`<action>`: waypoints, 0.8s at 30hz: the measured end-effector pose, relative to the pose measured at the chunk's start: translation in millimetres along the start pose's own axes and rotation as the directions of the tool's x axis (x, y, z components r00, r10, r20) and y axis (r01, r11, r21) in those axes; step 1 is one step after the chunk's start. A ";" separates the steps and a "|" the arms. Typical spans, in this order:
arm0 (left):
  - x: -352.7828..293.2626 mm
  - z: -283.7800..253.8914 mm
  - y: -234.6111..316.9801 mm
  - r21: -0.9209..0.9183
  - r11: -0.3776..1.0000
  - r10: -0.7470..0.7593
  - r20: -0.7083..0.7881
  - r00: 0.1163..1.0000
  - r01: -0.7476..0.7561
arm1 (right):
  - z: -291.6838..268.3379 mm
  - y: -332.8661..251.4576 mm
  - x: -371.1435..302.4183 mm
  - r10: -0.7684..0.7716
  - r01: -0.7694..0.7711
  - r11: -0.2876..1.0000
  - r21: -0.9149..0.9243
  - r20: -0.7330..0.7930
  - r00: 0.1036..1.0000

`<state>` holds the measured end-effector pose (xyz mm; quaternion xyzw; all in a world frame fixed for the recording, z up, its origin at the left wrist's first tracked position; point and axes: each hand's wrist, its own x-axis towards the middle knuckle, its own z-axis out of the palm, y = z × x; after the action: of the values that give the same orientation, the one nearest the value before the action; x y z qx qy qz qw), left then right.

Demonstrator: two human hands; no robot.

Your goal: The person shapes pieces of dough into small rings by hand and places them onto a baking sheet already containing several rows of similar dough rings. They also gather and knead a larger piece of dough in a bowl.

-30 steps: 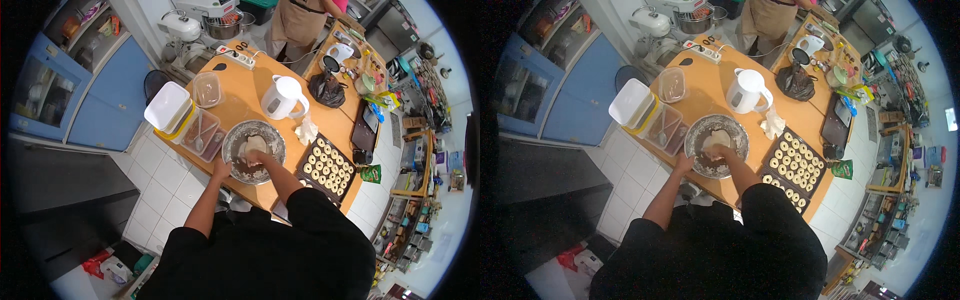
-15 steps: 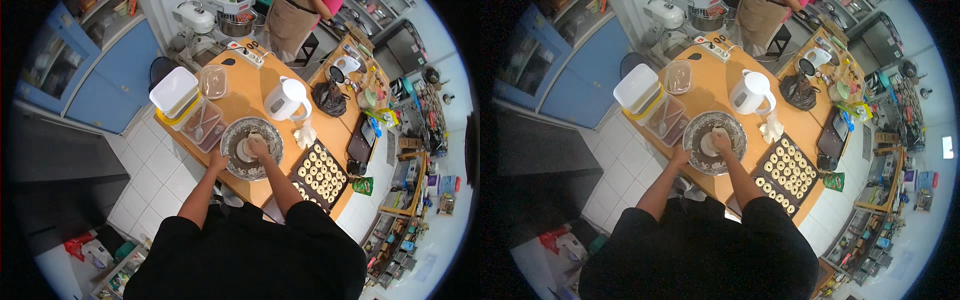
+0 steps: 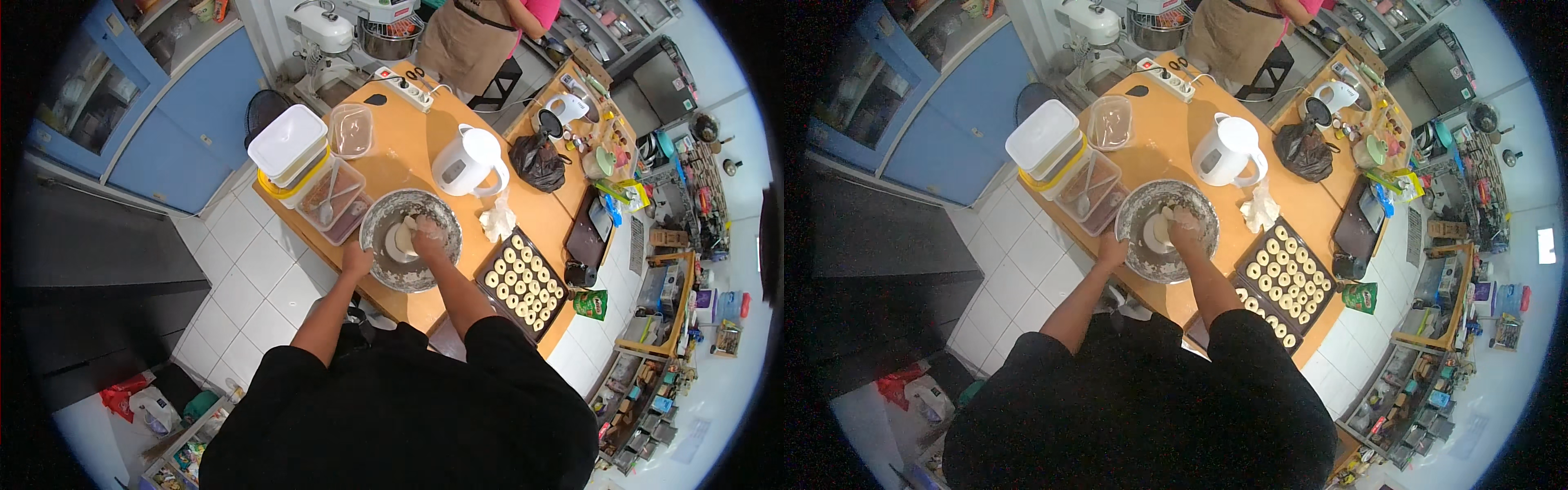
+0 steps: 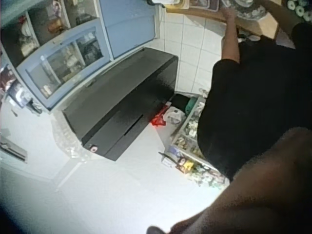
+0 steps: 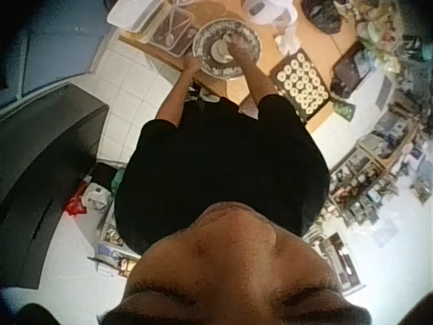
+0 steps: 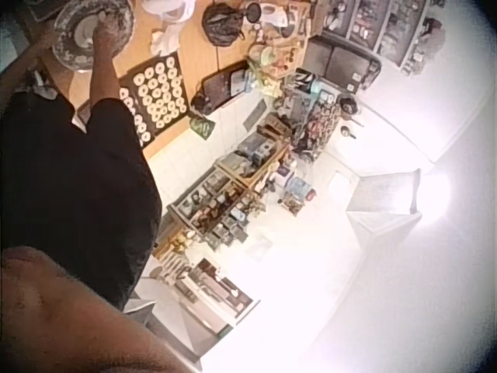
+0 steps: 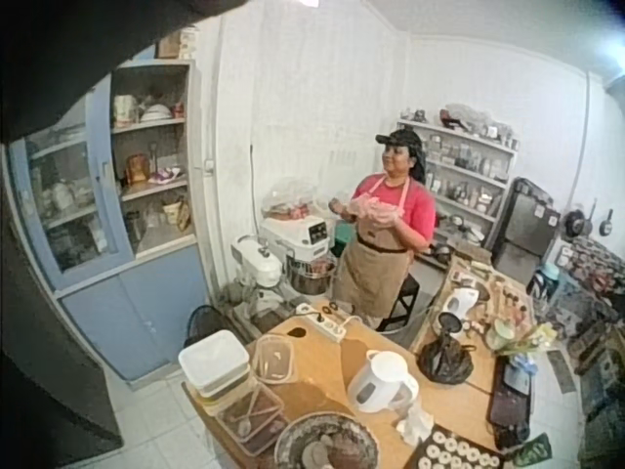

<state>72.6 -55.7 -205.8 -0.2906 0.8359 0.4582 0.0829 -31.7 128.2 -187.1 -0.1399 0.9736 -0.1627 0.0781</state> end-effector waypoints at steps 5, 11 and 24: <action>-4.4 -1.1 6.5 0.039 0.999 0.040 -0.067 0.997 -0.037 | 13.2 9.1 -14.8 -0.051 0.051 0.999 -0.006 -0.096 0.994; -4.9 -1.1 10.0 0.051 0.997 0.063 -0.092 0.994 -0.059 | 21.9 11.1 -16.2 0.074 -0.077 0.996 -0.047 -0.080 0.994; -9.5 -19.0 10.5 -0.041 0.999 0.026 0.033 0.999 -0.024 | 20.7 -6.8 -17.7 0.294 -0.276 0.911 0.307 -0.016 0.956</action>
<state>76.9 -62.9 -183.7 -0.2739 0.8286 0.4808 0.0852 -9.1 121.2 -202.3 0.0222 0.9491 -0.3005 0.0915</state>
